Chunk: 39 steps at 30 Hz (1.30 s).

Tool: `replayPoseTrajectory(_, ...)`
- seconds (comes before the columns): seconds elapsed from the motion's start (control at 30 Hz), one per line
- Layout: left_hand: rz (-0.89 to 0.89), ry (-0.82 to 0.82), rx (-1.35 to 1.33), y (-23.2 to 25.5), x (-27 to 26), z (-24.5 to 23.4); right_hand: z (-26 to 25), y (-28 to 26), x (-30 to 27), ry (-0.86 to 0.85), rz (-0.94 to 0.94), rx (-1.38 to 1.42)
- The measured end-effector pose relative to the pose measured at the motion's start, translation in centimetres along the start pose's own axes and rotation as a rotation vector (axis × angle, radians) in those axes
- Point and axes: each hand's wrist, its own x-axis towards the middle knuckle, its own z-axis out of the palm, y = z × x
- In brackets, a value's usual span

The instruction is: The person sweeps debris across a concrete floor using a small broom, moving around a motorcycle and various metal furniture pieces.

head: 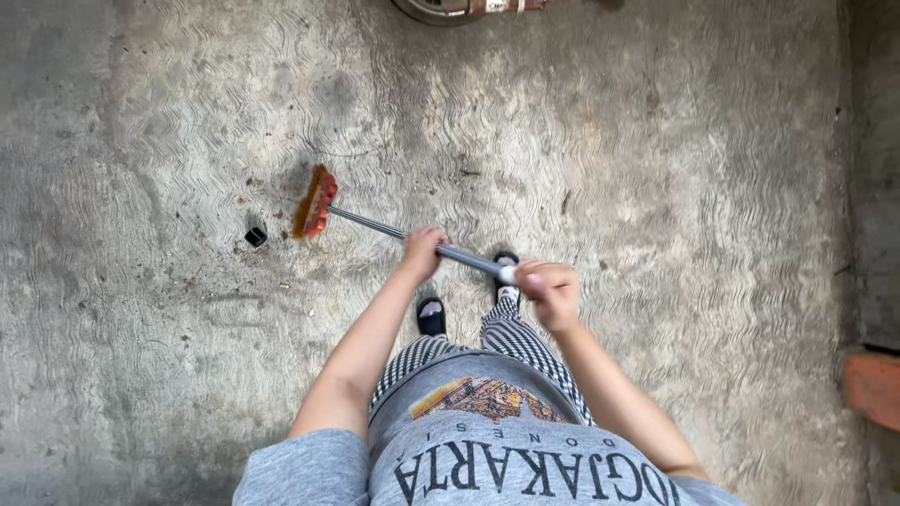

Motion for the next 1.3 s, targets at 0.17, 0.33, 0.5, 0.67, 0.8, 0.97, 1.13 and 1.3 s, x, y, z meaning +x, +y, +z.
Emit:
replayPoseTrajectory(0.17,0.132,0.010,-0.331,15.8,5.7,1.4,-7.6,-11.6,7.2,0.025,-0.271,-0.030)
replayPoseTrajectory(0.33,0.514,-0.287,-0.619,27.4,10.0,1.7,-8.9,-19.2,10.5,-0.076,-0.380,-0.163)
replayPoseTrajectory(0.5,0.483,-0.351,-0.454,29.4,11.0,4.5,-7.6,-18.2,12.0,-0.432,-0.326,-0.354)
replayPoseTrajectory(0.67,0.309,-0.310,-0.246,23.6,11.5,4.7,-9.8,-13.3,11.8,-0.344,-0.263,-0.207)
replayPoseTrajectory(0.8,0.033,-0.391,-0.014,15.7,11.3,2.3,-11.6,-6.2,11.9,-0.260,-0.068,-0.038)
replayPoseTrajectory(0.97,-0.121,-0.254,0.061,10.4,11.8,1.6,-13.7,-0.6,11.8,-0.234,0.065,0.023)
replayPoseTrajectory(1.13,-0.033,-0.091,-0.159,16.5,14.1,4.1,-20.0,-5.9,13.0,-0.053,-0.041,0.050)
replayPoseTrajectory(1.3,0.168,-0.282,-0.448,29.1,17.8,5.5,-23.5,-14.9,16.7,-0.090,-0.545,-0.131)
